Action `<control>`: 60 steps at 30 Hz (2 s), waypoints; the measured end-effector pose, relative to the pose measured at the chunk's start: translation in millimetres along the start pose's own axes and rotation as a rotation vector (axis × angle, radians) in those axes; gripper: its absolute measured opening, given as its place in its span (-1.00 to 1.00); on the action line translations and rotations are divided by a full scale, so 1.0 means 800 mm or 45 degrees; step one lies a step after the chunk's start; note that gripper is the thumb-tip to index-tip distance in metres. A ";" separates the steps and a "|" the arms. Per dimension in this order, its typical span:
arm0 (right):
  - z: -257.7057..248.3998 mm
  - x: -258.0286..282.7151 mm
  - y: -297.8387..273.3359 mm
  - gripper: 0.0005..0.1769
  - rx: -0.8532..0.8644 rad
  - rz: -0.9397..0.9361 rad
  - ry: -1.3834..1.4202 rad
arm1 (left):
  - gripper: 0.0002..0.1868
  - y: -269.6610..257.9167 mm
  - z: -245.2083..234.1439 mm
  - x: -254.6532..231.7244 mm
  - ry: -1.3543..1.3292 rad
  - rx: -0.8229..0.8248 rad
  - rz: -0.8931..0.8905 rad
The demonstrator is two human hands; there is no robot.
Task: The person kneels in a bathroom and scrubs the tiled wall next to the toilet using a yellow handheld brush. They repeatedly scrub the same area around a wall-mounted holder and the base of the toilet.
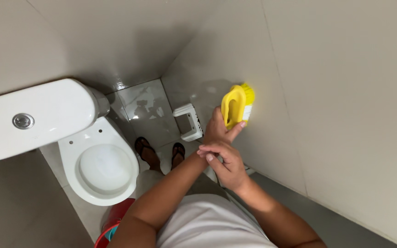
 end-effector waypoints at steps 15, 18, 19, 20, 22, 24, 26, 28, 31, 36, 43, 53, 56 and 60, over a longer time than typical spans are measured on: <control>-0.020 0.019 -0.028 -0.75 0.118 -0.078 0.155 | -0.34 0.037 -0.024 -0.051 0.171 -0.099 0.079; -0.021 0.029 -0.031 -0.77 0.163 -0.102 0.113 | -0.32 0.021 -0.017 -0.070 0.175 -0.083 0.216; -0.021 0.032 -0.031 -0.77 0.173 -0.101 0.114 | -0.32 0.024 -0.019 -0.069 0.190 -0.092 0.166; -0.020 0.034 -0.032 -0.76 0.182 -0.100 0.116 | -0.33 0.031 -0.024 -0.069 0.204 -0.101 0.116; -0.018 0.036 -0.030 -0.76 0.202 -0.103 0.122 | -0.33 0.050 -0.037 -0.075 0.227 -0.144 0.116; -0.017 0.037 -0.027 -0.75 0.225 -0.102 0.128 | -0.33 0.071 -0.053 -0.092 0.238 -0.211 0.214; -0.018 0.038 -0.027 -0.75 0.213 -0.126 0.114 | -0.35 0.091 -0.066 -0.095 0.191 -0.230 0.181; -0.019 0.038 -0.030 -0.74 0.216 -0.113 0.119 | -0.36 0.092 -0.069 -0.101 0.195 -0.237 0.192; -0.021 0.038 -0.026 -0.74 0.234 -0.100 0.104 | -0.35 0.087 -0.066 -0.113 0.248 -0.215 0.240; -0.021 0.049 -0.027 -0.76 0.283 -0.149 0.015 | -0.34 0.046 -0.029 -0.109 0.289 -0.119 0.197; -0.024 0.058 -0.032 -0.78 0.304 -0.188 -0.003 | -0.27 -0.018 0.011 -0.106 0.269 -0.053 0.402; -0.026 0.042 -0.046 -0.76 0.291 -0.177 0.030 | -0.35 0.031 -0.026 -0.016 0.132 -0.195 -0.014; -0.026 0.040 -0.050 -0.76 0.293 -0.175 0.009 | -0.36 0.022 -0.021 -0.014 0.084 -0.210 0.030; -0.023 0.040 -0.057 -0.76 0.329 -0.143 0.020 | -0.34 -0.009 0.009 -0.015 0.098 -0.154 0.000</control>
Point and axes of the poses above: each hand's wrist, its own y-axis towards the middle knuckle, its own z-axis out of the palm, x = y × z, the point moved 9 cm from there along y, towards the middle knuckle, and after that the axes turned 12 degrees about x, right-handed, at the moved point
